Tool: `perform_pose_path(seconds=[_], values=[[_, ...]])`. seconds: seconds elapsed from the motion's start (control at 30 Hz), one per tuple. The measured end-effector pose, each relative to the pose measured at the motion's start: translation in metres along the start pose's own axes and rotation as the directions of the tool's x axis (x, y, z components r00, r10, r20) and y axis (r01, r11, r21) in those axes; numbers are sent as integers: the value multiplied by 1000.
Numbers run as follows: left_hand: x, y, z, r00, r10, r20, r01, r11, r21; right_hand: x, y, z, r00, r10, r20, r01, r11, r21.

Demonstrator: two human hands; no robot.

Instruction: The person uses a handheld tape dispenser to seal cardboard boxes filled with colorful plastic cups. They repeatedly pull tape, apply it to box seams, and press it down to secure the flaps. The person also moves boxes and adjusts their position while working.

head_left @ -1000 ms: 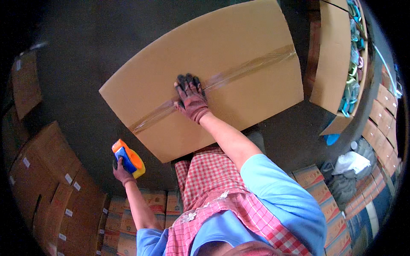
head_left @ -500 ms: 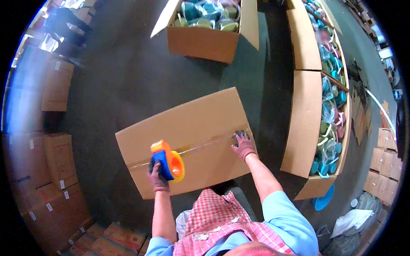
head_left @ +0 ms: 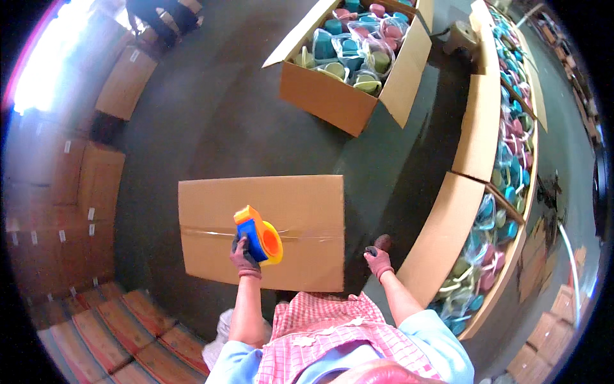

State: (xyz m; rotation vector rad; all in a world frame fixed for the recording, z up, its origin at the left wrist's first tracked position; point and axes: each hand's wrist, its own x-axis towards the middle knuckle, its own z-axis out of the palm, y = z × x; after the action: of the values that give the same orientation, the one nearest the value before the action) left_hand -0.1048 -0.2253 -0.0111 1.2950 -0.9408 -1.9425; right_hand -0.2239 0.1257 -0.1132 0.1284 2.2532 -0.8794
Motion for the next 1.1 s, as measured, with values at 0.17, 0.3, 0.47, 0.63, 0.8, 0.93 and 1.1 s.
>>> perform_pose_path(seconds=[0.17,0.3,0.47,0.63,0.8,0.93,1.1], values=[[-16,-42,68,999,-23,-43,18,991,-130,78,3,-118,991,-132,-27,134,986,97],[-31,-49,129,990,-54,-133,52,998,-17,109,-34,-198,998,-48,-39,49,998,38],[-14,-73,129,978,-15,-206,7,999,-42,150,-106,-192,960,-268,84,270,963,-11],[1,-53,138,965,-8,-262,-28,991,-131,214,-241,-180,838,-489,243,527,841,-124],[81,-35,179,941,-149,-304,52,951,-304,326,-382,-144,751,-619,229,660,706,-255],[134,-13,262,969,-42,-244,15,994,-108,419,-440,-106,844,-527,99,492,686,-536],[159,-4,312,988,-119,-99,105,986,-133,486,-475,-77,966,-131,225,258,596,-761]])
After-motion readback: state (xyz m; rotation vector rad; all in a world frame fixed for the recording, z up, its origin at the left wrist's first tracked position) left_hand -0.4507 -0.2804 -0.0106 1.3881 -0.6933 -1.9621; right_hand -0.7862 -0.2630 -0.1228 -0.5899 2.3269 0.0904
